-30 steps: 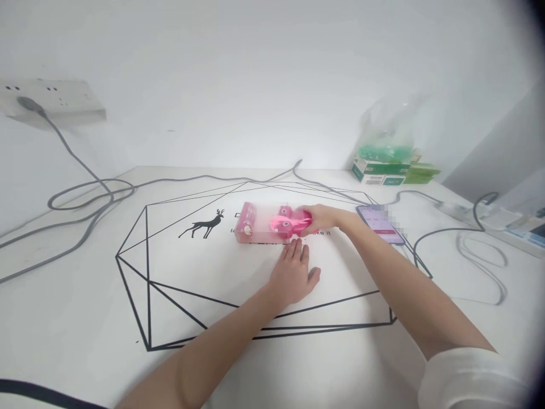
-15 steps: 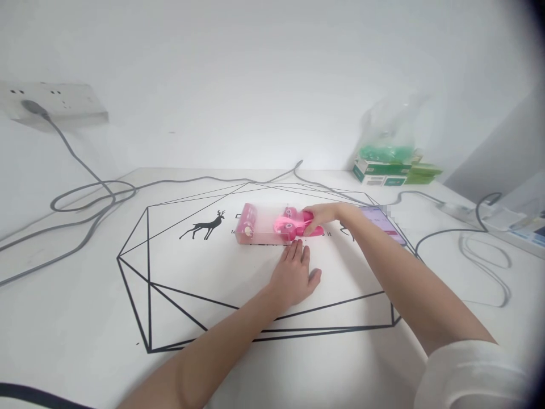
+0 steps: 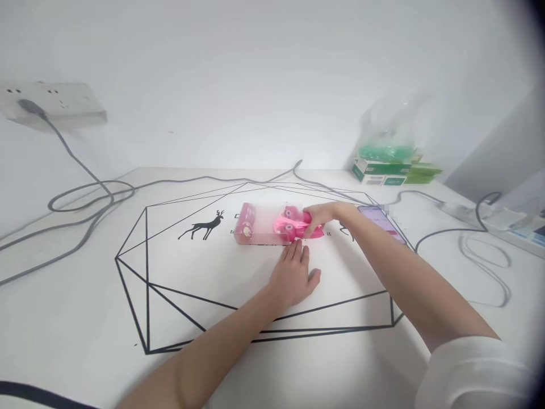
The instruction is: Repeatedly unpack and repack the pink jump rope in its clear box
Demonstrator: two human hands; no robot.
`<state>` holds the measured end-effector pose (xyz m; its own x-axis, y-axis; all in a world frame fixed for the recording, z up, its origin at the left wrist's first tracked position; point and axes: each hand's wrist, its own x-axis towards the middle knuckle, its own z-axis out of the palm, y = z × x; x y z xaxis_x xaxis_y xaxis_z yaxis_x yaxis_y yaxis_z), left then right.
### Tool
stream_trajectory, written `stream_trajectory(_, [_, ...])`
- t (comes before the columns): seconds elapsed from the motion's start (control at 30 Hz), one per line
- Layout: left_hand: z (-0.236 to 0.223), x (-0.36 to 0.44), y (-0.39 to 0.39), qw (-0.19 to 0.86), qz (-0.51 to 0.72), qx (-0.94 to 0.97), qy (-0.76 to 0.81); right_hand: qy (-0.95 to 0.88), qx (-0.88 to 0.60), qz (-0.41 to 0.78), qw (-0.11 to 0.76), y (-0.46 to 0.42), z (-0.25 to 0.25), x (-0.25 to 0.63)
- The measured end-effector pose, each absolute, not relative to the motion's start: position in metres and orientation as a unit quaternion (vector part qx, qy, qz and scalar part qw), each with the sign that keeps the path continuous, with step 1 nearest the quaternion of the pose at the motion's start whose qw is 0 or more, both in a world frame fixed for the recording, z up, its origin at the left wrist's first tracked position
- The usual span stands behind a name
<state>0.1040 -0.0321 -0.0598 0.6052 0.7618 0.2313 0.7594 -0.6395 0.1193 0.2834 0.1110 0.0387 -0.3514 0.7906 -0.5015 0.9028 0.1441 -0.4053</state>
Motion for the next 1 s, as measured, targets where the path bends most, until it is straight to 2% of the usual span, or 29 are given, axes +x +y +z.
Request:
stream_trajectory(0.1, [-0.061, 0.104, -0.032, 0.005, 0.138, 0.894, 0.426, 0.76, 0.536, -0.358, 0.083, 0.11, 0.039, 0.285])
stream_trajectory(0.37, [-0.061, 0.104, -0.032, 0.011, 0.147, 0.895, 0.421, 0.754, 0.541, -0.372, 0.016, 0.102, 0.041, 0.299])
stream_trajectory(0.67, [-0.062, 0.104, -0.031, 0.011, 0.151, 0.895, 0.419, 0.713, 0.535, -0.452, 0.014, 0.1, 0.031, 0.301])
stream_trajectory(1.0, [-0.06, 0.104, -0.032, 0.012, 0.152, 0.895, 0.42, 0.642, 0.564, -0.515, -0.066, 0.075, 0.042, 0.312])
